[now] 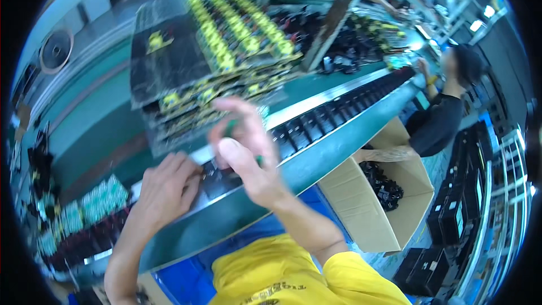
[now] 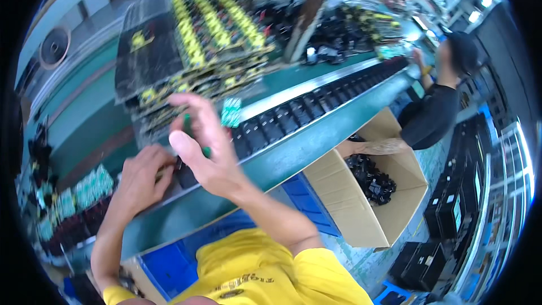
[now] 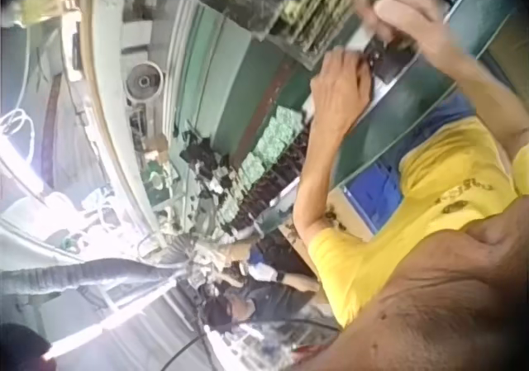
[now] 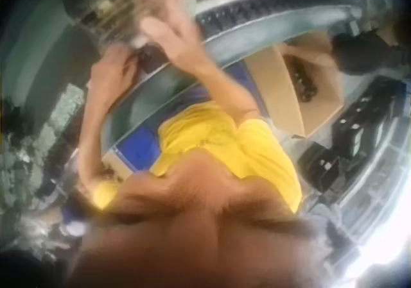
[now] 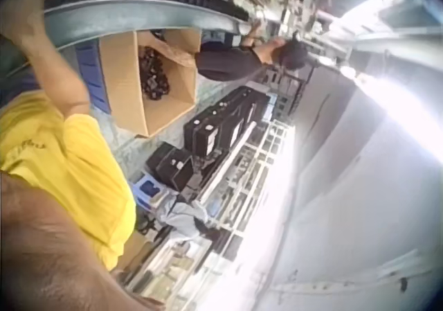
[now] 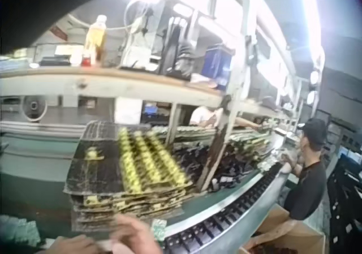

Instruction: Assembling electronic components and wiring onto printed circuit boards at a manual assembly station.

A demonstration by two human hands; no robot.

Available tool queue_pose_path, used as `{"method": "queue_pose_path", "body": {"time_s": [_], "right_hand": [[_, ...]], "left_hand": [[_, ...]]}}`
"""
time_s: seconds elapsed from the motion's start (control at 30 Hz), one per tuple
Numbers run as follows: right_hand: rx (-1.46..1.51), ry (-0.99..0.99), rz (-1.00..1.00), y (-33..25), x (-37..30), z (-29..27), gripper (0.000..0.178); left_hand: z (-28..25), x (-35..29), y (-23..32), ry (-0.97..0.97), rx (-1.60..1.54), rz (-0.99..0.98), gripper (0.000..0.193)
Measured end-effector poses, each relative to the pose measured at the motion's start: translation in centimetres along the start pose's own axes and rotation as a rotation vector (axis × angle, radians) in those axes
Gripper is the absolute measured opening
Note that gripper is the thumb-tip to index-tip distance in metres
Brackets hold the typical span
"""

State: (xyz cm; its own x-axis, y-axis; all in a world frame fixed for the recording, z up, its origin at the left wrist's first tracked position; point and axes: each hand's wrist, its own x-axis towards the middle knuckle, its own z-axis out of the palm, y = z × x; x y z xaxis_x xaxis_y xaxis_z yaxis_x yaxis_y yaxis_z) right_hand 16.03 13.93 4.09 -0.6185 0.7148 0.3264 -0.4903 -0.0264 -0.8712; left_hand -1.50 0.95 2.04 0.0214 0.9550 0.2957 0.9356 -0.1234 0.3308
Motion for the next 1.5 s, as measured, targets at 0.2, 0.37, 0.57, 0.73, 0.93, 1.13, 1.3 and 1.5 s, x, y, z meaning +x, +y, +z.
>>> {"method": "queue_pose_path", "body": {"time_s": [0.2, 0.37, 0.57, 0.73, 0.93, 1.13, 1.3, 1.5], "right_hand": [[-1.230, -0.181, -0.304, -1.0, -5.4, -3.7, 0.039], [-1.428, -0.183, -0.299, 1.6, -6.7, -3.7, 0.023], [-1.397, -0.147, -0.310, 2.5, -7.2, -4.1, 0.021], [-1.381, -0.143, -0.286, 2.5, -7.1, -4.0, 0.020], [-1.379, -0.141, -0.278, 2.5, -7.1, -4.1, 0.021], [-1.381, -0.149, -0.295, 2.5, -7.3, -4.1, 0.023], [-1.389, -0.164, -0.294, 2.4, -7.2, -4.1, 0.023], [-1.396, -0.193, -0.273, 1.7, -6.9, -4.6, 0.026]], "left_hand": [[0.7, 0.7, 0.6, 0.037, -0.061, -0.130, 0.011], [1.9, 0.7, 1.0, 0.033, -0.104, -0.247, 0.009], [2.9, 0.9, 1.1, 0.074, -0.082, -0.278, 0.004], [2.7, 0.9, 0.9, 0.056, -0.062, -0.241, 0.005], [2.3, 1.5, 1.1, 0.032, -0.021, -0.208, 0.005], [1.6, 1.5, 1.5, -0.032, -0.112, -0.308, 0.002], [1.6, 1.5, 1.3, -0.040, -0.025, -0.233, 0.007], [1.6, 2.9, 1.3, -0.055, 0.072, -0.113, 0.007]]}}
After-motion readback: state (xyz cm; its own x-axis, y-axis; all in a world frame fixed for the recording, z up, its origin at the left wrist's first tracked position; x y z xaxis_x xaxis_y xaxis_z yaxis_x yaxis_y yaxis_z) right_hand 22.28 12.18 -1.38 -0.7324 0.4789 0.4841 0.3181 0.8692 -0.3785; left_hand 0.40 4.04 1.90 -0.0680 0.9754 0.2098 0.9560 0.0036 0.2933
